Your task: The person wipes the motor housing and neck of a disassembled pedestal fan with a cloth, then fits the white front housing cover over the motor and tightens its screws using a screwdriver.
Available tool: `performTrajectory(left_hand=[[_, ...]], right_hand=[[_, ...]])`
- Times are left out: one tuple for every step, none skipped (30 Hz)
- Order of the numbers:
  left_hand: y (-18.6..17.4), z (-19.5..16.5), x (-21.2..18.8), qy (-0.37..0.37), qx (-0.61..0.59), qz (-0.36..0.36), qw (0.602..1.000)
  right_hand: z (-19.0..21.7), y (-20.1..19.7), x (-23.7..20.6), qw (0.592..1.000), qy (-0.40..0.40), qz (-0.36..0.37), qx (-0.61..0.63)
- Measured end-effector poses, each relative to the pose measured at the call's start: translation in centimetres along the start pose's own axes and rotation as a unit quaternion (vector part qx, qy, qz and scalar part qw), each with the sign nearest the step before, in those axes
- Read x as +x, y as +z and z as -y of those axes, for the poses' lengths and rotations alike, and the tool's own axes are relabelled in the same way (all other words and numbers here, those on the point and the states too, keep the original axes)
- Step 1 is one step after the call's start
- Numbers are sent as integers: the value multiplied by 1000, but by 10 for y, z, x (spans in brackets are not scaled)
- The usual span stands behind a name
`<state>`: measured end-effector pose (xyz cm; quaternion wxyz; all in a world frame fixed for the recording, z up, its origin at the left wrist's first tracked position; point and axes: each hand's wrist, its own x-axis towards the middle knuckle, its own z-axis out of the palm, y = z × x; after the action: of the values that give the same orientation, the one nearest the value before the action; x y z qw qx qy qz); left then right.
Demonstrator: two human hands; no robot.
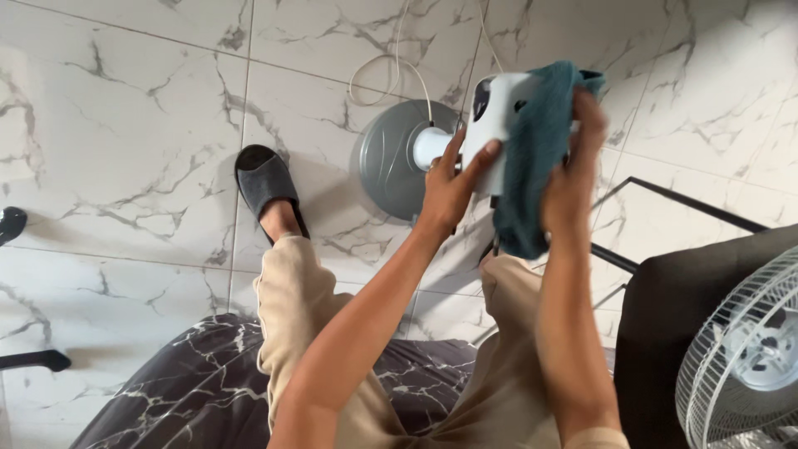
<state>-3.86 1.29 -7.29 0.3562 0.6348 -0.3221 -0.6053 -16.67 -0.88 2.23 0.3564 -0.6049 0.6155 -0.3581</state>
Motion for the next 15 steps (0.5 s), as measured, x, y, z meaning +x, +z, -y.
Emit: performTrajectory(left_hand=[[-1, 1, -3, 9, 22, 8, 1000], [-3, 2, -5, -33, -26, 37, 998], [-6, 1, -8, -72, -77, 64, 992], [-8, -1, -9, -109, -127, 93, 981], [-8, -4, -12, -84, -129, 91, 984], [-9, -8, -14, -59, -127, 89, 986], [-9, -14, -16, -31, -125, 88, 988], [-8, -19, -17, -37, -164, 93, 981], [-8, -25, -19, -43, -203, 98, 973], [-9, -29, -20, -48, -243, 102, 963], [-11, -33, -20, -51, -222, 116, 967], [-15, -35, -21, -57, -200, 128, 970], [-20, -35, -23, -66, -173, 139, 973], [-25, -34, -23, -41, -155, 140, 977], [-27, -34, -25, -16, -138, 141, 980]], right_hand=[[0, 2, -9, 999, -4, 12, -44], [-1, 4, -21, 988, -75, 13, -138], [-3, 7, -33, 962, -148, 15, -229], [-8, 7, -42, 922, -220, 16, -318], [-19, 1, -41, 973, -124, 11, -193], [-34, -5, -35, 998, -24, 4, -59], [-51, -12, -30, 994, 75, -4, 79], [-70, -22, -21, 957, 219, -25, 188], [-89, -30, -20, 887, 355, -42, 292], [-107, -35, -23, 879, 381, -60, 280], [-124, -36, -28, 870, 405, -74, 270], [-137, -36, -33, 859, 432, -88, 261], [-148, -34, -37, 857, 419, -63, 294], [-154, -29, -42, 853, 403, -40, 329], [-156, -27, -43, 848, 386, -17, 362]])
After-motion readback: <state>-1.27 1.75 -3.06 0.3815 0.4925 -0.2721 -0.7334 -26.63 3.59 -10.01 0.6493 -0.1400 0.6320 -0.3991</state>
